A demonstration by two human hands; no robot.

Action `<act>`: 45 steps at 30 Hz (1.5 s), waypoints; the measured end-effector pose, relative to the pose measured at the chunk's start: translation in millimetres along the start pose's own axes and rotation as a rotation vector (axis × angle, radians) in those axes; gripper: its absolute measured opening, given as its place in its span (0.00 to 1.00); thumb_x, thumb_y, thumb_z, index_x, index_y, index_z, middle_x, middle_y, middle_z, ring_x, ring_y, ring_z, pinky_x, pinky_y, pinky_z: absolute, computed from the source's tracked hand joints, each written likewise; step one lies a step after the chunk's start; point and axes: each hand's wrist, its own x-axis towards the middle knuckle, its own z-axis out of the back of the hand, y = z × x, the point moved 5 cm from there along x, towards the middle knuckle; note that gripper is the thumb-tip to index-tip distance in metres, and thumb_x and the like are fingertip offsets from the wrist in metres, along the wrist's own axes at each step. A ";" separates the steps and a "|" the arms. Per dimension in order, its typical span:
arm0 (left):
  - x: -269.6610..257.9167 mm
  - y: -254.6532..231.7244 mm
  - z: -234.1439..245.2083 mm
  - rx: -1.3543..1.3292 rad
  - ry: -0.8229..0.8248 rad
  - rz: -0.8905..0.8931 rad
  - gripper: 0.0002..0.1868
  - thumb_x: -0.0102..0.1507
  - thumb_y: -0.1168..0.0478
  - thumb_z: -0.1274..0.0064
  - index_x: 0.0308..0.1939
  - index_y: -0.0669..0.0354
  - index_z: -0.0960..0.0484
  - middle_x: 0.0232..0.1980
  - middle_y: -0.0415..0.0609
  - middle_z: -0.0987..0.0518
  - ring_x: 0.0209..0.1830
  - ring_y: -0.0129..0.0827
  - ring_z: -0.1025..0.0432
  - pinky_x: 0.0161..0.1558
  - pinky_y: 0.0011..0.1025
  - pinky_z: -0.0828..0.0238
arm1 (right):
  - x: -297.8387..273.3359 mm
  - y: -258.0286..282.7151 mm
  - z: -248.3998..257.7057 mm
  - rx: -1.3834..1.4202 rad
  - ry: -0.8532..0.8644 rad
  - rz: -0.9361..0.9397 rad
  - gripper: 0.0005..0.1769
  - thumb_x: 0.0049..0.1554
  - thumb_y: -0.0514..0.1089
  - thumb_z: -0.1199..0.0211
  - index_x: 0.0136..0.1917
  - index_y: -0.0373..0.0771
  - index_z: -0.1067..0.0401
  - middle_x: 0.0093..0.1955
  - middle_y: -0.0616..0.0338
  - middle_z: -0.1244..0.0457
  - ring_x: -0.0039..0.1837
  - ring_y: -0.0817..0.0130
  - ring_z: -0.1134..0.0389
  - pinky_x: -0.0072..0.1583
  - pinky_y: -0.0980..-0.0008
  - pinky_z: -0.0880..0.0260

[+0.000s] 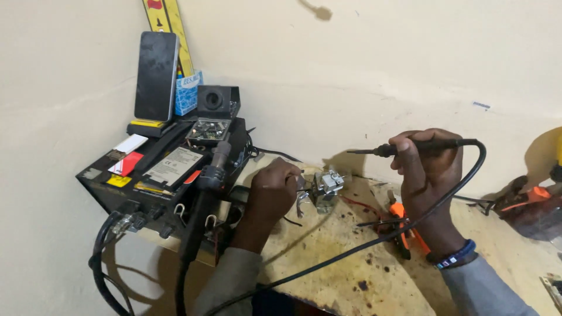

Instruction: Soldering a wire to a small electronic component using a soldering iron at a repair bench.

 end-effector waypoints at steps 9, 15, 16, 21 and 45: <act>-16.0 -28.9 -20.7 0.828 -0.107 -0.698 0.21 0.44 0.83 0.59 0.17 0.48 0.42 0.23 0.41 0.39 0.27 0.36 0.39 0.24 0.28 0.46 | -11.8 -3.1 19.1 -0.189 -0.157 0.051 0.11 0.77 0.45 0.44 0.59 0.40 0.44 0.52 0.48 0.35 0.38 0.68 0.39 0.41 0.71 0.36; -25.7 -24.2 -36.4 0.999 0.258 -0.185 0.37 0.57 0.65 0.50 0.68 0.87 0.33 0.52 0.71 0.25 0.40 0.45 0.27 0.36 0.30 0.30 | -16.7 -2.4 12.4 -0.094 -0.098 0.159 0.08 0.76 0.38 0.46 0.58 0.38 0.44 0.55 0.42 0.35 0.39 0.64 0.39 0.45 0.70 0.33; -31.1 -23.5 -42.1 0.989 0.393 -0.289 0.18 0.60 0.66 0.47 0.51 0.75 0.22 0.42 0.64 0.21 0.39 0.47 0.25 0.35 0.36 0.30 | -17.7 -4.3 11.6 -0.106 -0.096 0.186 0.09 0.75 0.39 0.44 0.59 0.37 0.44 0.53 0.42 0.35 0.38 0.67 0.36 0.43 0.74 0.33; -24.7 8.2 -50.3 0.617 0.378 -0.002 0.10 0.65 0.64 0.50 0.39 0.66 0.14 0.34 0.53 0.20 0.41 0.53 0.21 0.39 0.45 0.30 | -23.0 0.1 8.9 -0.122 -0.041 0.229 0.12 0.71 0.35 0.38 0.57 0.34 0.43 0.55 0.43 0.36 0.43 0.67 0.32 0.46 0.75 0.28; 5.0 -45.9 -47.9 -1.153 0.325 0.536 0.14 0.58 0.73 0.32 0.44 0.79 0.18 0.33 0.59 0.17 0.30 0.40 0.18 0.34 0.29 0.17 | -36.6 15.5 -22.5 -0.212 0.322 0.317 0.09 0.60 0.33 0.32 0.54 0.39 0.22 0.44 0.50 0.28 0.41 0.51 0.23 0.47 0.56 0.21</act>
